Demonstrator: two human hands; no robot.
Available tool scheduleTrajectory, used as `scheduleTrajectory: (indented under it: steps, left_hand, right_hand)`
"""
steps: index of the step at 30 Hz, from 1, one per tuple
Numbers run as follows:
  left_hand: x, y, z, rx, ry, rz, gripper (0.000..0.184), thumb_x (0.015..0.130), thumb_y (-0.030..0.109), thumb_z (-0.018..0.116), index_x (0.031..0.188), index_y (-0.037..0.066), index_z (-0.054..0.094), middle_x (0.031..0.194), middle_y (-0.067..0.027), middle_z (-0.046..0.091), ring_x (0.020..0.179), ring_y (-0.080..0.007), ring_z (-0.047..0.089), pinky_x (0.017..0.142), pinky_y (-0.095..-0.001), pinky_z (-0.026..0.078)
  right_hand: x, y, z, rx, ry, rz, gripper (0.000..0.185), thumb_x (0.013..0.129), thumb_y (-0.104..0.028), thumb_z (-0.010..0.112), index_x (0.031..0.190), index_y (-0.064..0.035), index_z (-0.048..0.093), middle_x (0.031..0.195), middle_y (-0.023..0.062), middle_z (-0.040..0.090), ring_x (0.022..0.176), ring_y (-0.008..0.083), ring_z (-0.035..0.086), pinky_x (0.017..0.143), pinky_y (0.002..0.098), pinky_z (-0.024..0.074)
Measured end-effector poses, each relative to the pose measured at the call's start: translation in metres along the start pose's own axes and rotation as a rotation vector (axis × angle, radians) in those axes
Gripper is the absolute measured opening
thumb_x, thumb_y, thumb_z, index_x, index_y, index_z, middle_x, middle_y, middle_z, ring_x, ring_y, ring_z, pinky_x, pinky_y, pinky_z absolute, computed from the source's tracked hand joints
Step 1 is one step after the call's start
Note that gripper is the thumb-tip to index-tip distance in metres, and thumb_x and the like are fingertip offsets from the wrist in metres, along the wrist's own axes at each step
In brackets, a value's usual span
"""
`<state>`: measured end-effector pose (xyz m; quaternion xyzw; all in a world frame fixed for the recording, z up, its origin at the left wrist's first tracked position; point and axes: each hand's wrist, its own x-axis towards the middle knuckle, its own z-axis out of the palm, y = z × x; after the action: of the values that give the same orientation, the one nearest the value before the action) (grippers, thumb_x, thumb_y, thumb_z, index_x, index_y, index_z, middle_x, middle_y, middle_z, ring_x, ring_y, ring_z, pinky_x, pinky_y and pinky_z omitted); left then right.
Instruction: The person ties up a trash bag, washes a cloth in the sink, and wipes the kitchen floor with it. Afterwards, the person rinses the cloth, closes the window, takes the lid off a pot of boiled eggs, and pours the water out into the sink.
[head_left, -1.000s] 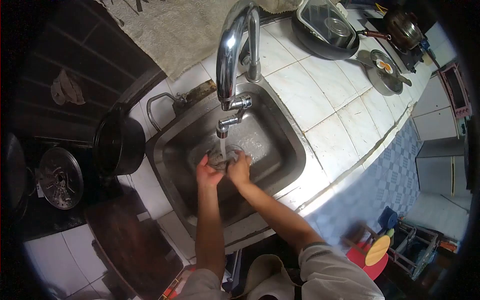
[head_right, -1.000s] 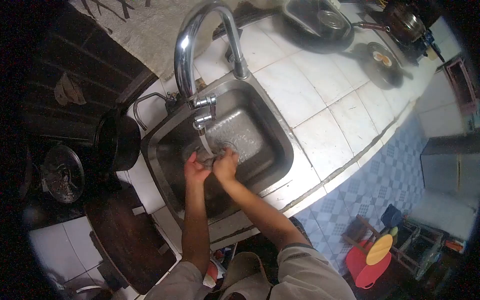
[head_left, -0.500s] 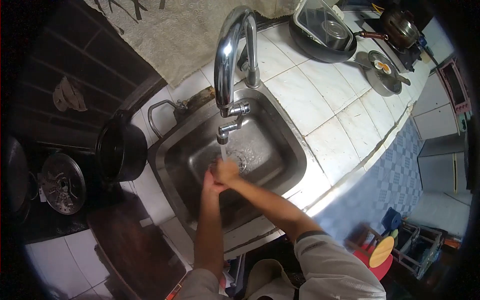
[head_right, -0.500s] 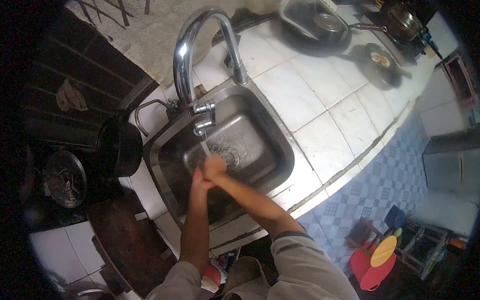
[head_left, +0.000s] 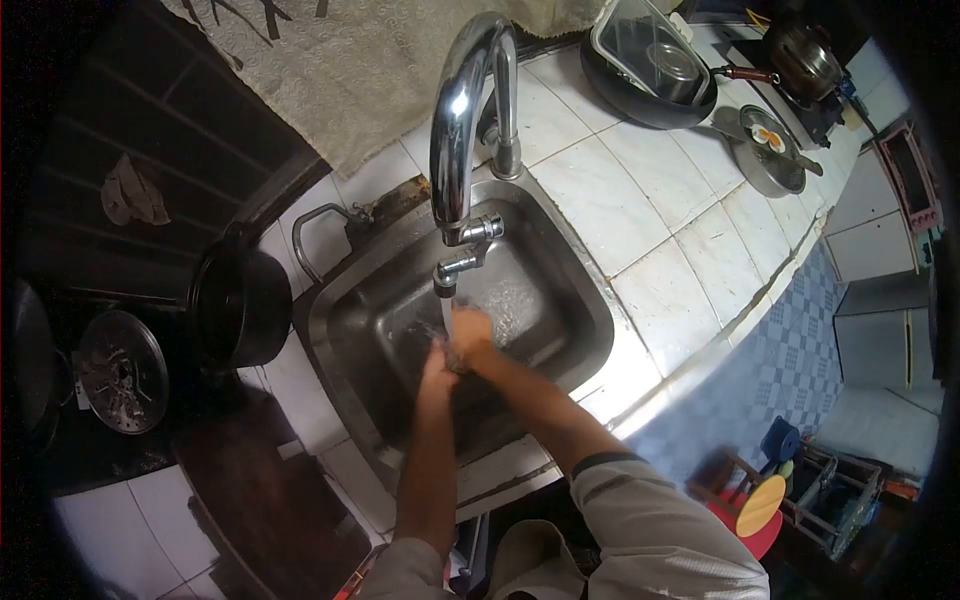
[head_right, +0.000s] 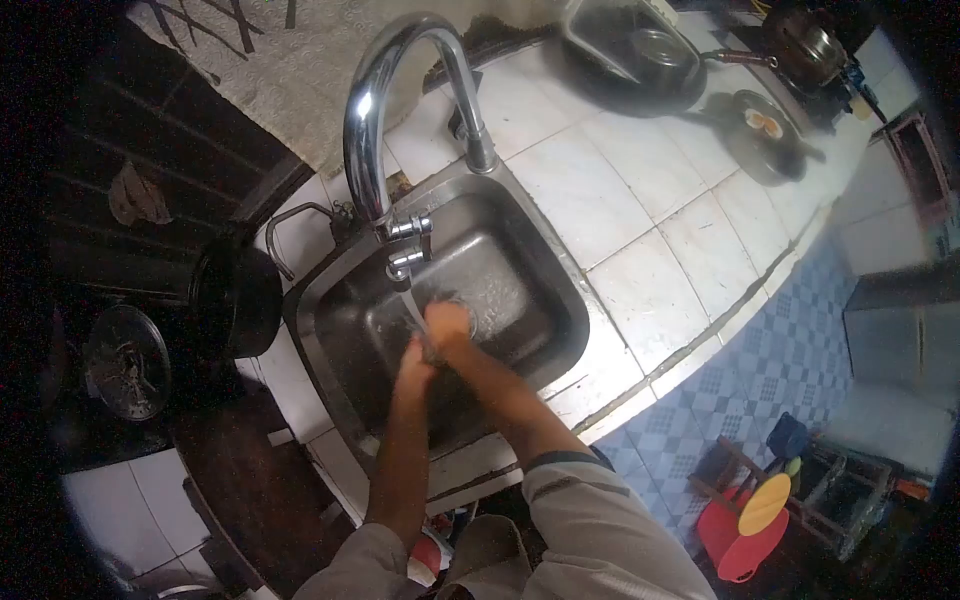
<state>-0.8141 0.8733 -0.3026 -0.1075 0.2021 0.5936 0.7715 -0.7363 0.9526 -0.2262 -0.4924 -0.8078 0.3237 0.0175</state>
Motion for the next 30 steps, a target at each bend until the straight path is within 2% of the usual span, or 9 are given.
scheduleTrajectory:
  steps: [1,5,7,11,17,21,22,27,30]
  left_hand:
    - [0.003,0.0,0.009,0.265,0.591,0.167,0.042,0.086,0.04,0.031,0.108,0.008,0.046,0.113,-0.0098,0.049,0.103,-0.0251,0.048,0.085,-0.0415,0.041]
    - [0.004,0.015,-0.021,-0.34,0.327,0.016,0.04,0.085,0.04,0.035,0.104,0.008,0.049,0.104,-0.0077,0.054,0.093,-0.0241,0.053,0.077,-0.0412,0.045]
    - [0.007,0.009,-0.005,0.426,0.74,0.098,0.039,0.085,0.04,0.034,0.1,0.008,0.051,0.093,-0.0076,0.056,0.084,-0.0234,0.056,0.069,-0.0399,0.048]
    - [-0.005,0.011,0.021,0.62,0.79,0.023,0.036,0.083,0.04,0.04,0.096,0.008,0.052,0.087,-0.008,0.057,0.081,-0.0229,0.056,0.065,-0.0365,0.048]
    - [-0.005,0.004,0.043,0.043,0.155,0.054,0.032,0.079,0.037,0.047,0.095,0.011,0.053,0.088,-0.0061,0.057,0.083,-0.0215,0.055,0.069,-0.0368,0.046]
    - [0.012,0.004,0.018,0.027,0.698,0.022,0.029,0.081,0.033,0.042,0.101,0.013,0.051,0.097,-0.0071,0.055,0.091,-0.0253,0.052,0.076,-0.0454,0.042]
    - [0.014,0.0,0.021,-0.001,0.828,0.028,0.029,0.081,0.032,0.043,0.103,0.014,0.05,0.102,-0.0078,0.053,0.094,-0.0268,0.05,0.079,-0.0484,0.04]
    - [0.019,-0.016,0.031,0.084,0.785,0.078,0.033,0.074,0.022,0.05,0.104,0.009,0.05,0.101,-0.0114,0.053,0.095,-0.0309,0.049,0.079,-0.0494,0.041]
    - [0.028,-0.016,0.006,0.124,0.673,-0.008,0.034,0.071,0.022,0.055,0.104,0.013,0.05,0.105,-0.0089,0.053,0.096,-0.0289,0.05,0.083,-0.0518,0.036]
  right_hand:
    - [-0.01,-0.004,-0.01,-0.013,-0.102,0.003,0.026,0.074,-0.024,0.05,0.086,-0.0032,0.058,0.078,0.0144,0.06,0.072,0.0301,0.06,0.065,0.0387,0.0472]
    - [-0.011,-0.003,0.013,0.027,-0.17,0.065,0.043,0.069,-0.021,0.055,0.106,-0.0019,0.044,0.086,0.0167,0.059,0.084,0.0296,0.057,0.071,0.0382,0.0458]
    - [-0.005,0.002,-0.009,0.031,-0.114,0.126,0.054,0.065,-0.025,0.061,0.109,-0.0019,0.041,0.088,0.0167,0.058,0.086,0.0286,0.056,0.073,0.0366,0.0452]
    - [0.004,0.008,0.005,-0.029,0.066,0.117,0.051,0.063,-0.032,0.063,0.102,-0.0035,0.047,0.092,0.0171,0.056,0.087,0.0291,0.055,0.072,0.0409,0.0444]
    - [-0.017,-0.011,-0.014,0.425,-0.189,0.269,0.028,0.063,-0.029,0.061,0.08,-0.0065,0.061,0.08,0.017,0.058,0.081,0.0314,0.056,0.071,0.0411,0.0429]
    - [-0.003,0.03,0.001,0.66,-0.189,0.09,0.023,0.067,-0.019,0.056,0.088,-0.0104,0.061,0.074,0.0144,0.06,0.071,0.0303,0.058,0.071,0.0394,0.0447]
    - [-0.006,0.03,-0.013,0.256,0.07,0.03,0.023,0.068,-0.017,0.056,0.088,-0.0096,0.061,0.076,0.0142,0.06,0.077,0.0292,0.057,0.074,0.0377,0.0436]
    - [0.017,0.04,-0.065,-0.164,-0.203,0.061,0.024,0.07,-0.022,0.057,0.087,-0.0058,0.06,0.102,0.0153,0.053,0.099,0.0308,0.048,0.083,0.0382,0.0388]
    - [0.022,0.056,-0.079,-0.15,0.049,0.001,0.025,0.072,-0.026,0.056,0.088,-0.006,0.059,0.097,0.0145,0.056,0.098,0.0311,0.049,0.082,0.0391,0.0397]
